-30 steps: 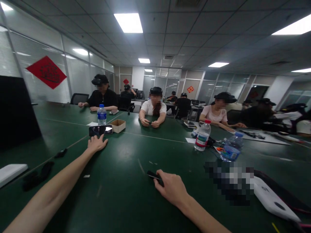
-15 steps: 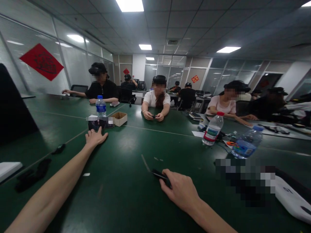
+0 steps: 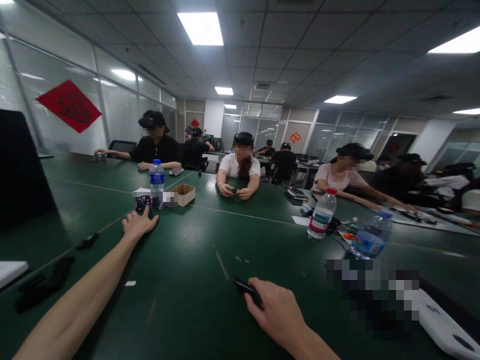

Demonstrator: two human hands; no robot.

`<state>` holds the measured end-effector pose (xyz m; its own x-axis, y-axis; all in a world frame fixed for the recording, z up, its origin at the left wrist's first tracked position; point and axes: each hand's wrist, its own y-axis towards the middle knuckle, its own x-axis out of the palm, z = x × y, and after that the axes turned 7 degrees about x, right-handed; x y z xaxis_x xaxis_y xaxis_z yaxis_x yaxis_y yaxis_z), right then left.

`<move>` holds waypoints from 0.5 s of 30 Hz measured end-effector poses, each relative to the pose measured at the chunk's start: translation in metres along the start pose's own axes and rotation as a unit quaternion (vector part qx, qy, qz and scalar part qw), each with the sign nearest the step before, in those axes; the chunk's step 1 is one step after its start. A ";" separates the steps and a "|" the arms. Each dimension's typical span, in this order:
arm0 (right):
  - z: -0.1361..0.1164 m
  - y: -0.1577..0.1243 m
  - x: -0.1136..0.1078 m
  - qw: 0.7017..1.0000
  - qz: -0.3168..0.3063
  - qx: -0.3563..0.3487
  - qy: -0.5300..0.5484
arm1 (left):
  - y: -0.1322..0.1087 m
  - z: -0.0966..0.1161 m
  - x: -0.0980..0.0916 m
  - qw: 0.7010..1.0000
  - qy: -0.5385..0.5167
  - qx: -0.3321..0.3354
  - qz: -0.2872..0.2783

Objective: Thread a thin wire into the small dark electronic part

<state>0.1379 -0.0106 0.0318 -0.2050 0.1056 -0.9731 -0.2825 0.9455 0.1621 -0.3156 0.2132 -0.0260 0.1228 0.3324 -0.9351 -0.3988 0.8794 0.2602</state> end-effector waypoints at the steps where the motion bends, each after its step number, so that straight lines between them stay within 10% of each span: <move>1: 0.000 0.000 0.000 1.000 0.001 0.001 -0.001 | 0.002 -0.001 0.001 1.000 -0.001 0.001 -0.005; 15: -0.002 -0.003 -0.001 1.000 0.004 0.004 -0.004 | -0.024 -0.003 -0.005 0.997 0.006 0.068 0.016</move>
<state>0.1368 -0.0136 0.0322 -0.1998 0.1159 -0.9730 -0.2737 0.9468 0.1690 -0.3091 0.1891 -0.0283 0.1004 0.3583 -0.9282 -0.2744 0.9067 0.3203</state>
